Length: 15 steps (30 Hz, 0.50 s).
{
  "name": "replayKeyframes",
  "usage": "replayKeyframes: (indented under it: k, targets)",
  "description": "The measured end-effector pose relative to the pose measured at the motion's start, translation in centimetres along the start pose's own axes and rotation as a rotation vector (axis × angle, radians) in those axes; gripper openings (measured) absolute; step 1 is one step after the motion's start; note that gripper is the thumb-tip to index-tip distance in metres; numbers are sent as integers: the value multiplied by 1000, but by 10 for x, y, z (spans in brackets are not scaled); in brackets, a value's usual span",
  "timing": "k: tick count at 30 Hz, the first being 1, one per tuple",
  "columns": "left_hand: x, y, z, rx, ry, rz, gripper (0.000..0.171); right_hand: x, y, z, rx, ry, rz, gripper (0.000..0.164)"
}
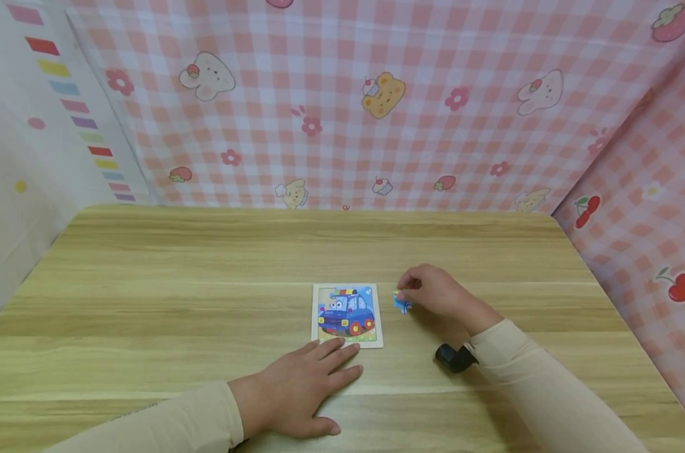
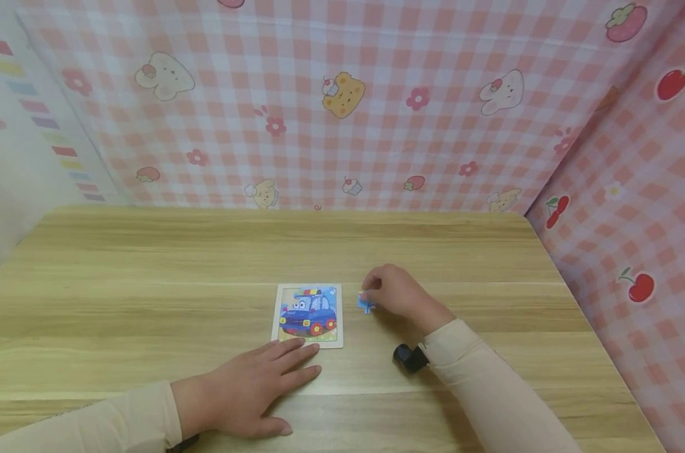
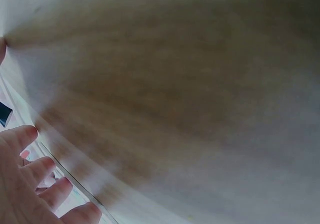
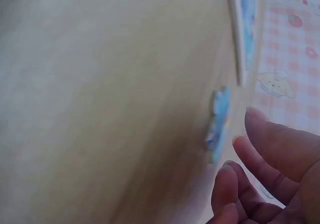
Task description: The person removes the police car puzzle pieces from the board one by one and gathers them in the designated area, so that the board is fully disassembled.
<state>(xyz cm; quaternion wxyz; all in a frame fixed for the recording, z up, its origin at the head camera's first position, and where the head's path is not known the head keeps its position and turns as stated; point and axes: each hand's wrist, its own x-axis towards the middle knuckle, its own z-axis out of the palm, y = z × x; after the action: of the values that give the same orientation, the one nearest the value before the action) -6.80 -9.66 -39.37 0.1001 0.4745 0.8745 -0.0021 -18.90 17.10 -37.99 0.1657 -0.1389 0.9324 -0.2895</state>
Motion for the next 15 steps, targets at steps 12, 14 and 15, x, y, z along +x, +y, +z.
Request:
replayKeyframes:
  k: [12,14,15]
  targets:
    - [2,-1,-1,-4,-19,-1,76,4,-20,9,28,115,-92,17]
    - [2,-1,-1,-5,-21,-1,76,6,-25,12,38,118,-98,17]
    - [2,-1,-1,-5,-22,-1,76,6,-28,13,40,117,-99,17]
